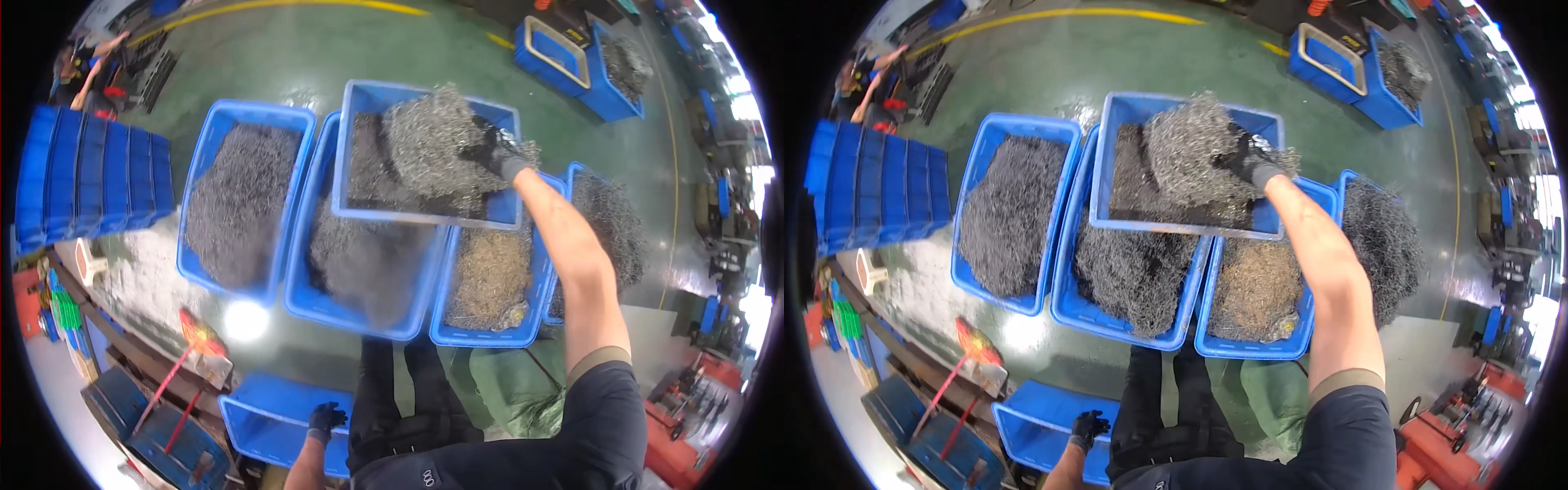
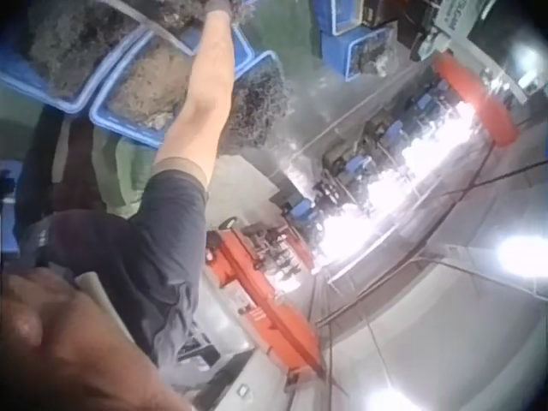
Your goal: Transferring metal shavings from blue bins into a large green sack using a plastic container as a scoop, then sealing the sack.
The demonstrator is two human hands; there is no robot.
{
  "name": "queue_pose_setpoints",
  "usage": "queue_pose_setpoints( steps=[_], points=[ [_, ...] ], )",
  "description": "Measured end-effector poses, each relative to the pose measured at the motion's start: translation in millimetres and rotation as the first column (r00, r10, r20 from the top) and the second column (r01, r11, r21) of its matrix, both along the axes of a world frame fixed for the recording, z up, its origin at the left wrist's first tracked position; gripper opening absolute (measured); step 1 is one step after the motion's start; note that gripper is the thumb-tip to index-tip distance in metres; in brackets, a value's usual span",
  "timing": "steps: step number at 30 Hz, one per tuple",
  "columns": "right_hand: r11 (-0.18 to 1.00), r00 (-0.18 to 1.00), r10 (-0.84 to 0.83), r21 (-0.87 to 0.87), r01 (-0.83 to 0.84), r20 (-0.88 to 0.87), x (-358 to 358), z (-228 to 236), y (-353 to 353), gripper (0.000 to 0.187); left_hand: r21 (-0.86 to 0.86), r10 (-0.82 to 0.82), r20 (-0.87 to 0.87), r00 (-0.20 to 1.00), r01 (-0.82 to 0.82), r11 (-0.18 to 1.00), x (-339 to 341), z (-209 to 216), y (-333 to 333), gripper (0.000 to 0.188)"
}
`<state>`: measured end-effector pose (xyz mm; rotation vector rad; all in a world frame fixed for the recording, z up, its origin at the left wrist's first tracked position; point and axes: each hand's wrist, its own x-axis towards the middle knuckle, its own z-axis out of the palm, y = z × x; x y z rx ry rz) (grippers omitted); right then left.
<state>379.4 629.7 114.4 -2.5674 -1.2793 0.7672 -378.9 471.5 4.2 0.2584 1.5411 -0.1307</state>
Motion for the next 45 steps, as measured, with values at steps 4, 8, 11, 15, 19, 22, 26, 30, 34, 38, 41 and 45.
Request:
queue_pose_setpoints(
  steps=[4,8,11,15,19,22,26,30,34,38,41,45],
  points=[
    [0.993,0.993,-0.108,0.042,0.11,-0.04,-13.5,18.5,8.9,0.092,0.03,-0.102,0.039,0.994,0.101,0.994,-13.1,9.5,1.9,0.035],
    [0.993,0.99,-0.08,0.091,0.07,0.115,-18.8,47.2,6.0,0.086,0.014,-0.09,-0.036,0.995,0.091,0.996,-15.1,18.2,13.1,0.033],
    [0.991,0.98,-0.093,0.108,0.075,0.173,-13.6,59.4,-5.1,0.085,0.057,-0.076,-0.005,0.997,0.076,0.995,-15.7,23.0,27.5,0.033],
    [0.984,0.98,-0.109,0.157,0.083,0.167,-15.6,42.1,2.1,0.082,0.096,-0.054,0.018,0.998,0.052,0.994,-23.9,25.4,33.0,0.033],
    [0.974,0.97,-0.049,0.228,-0.006,0.238,-39.2,36.5,14.6,0.074,0.113,-0.102,0.036,0.994,0.098,0.989,-34.4,25.7,28.4,0.034],
    [0.987,0.981,-0.004,0.156,-0.027,0.193,-46.7,21.5,21.7,0.074,0.06,-0.023,-0.025,0.999,0.024,0.998,-48.5,26.9,19.1,0.034],
    [0.983,0.984,-0.002,0.182,-0.031,0.178,-35.2,-4.0,20.8,0.074,0.06,0.006,-0.026,1.0,-0.005,0.998,-42.3,30.1,14.5,0.033],
    [0.984,0.981,0.026,0.166,-0.059,0.193,-41.0,6.0,16.0,0.074,0.044,0.023,-0.008,1.0,-0.023,0.999,-37.6,37.1,17.1,0.033],
    [0.991,0.981,0.036,0.118,-0.06,0.192,-39.8,34.7,16.5,0.07,0.053,-0.022,-0.013,1.0,0.023,0.998,-33.3,37.6,25.1,0.035],
    [0.994,0.981,0.008,0.108,-0.03,0.195,-46.8,43.7,9.9,0.069,0.078,-0.058,0.016,0.998,0.057,0.995,-32.1,39.4,31.3,0.035],
    [0.979,0.974,0.061,0.178,-0.101,0.217,-43.5,39.1,15.3,0.064,0.089,-0.028,0.003,1.0,0.027,0.996,-36.3,37.5,31.2,0.033],
    [0.983,0.953,0.068,0.143,-0.114,0.295,-40.3,27.1,15.1,0.061,0.041,0.006,-0.052,0.999,-0.004,0.999,-38.2,45.0,26.9,0.032]
  ],
)
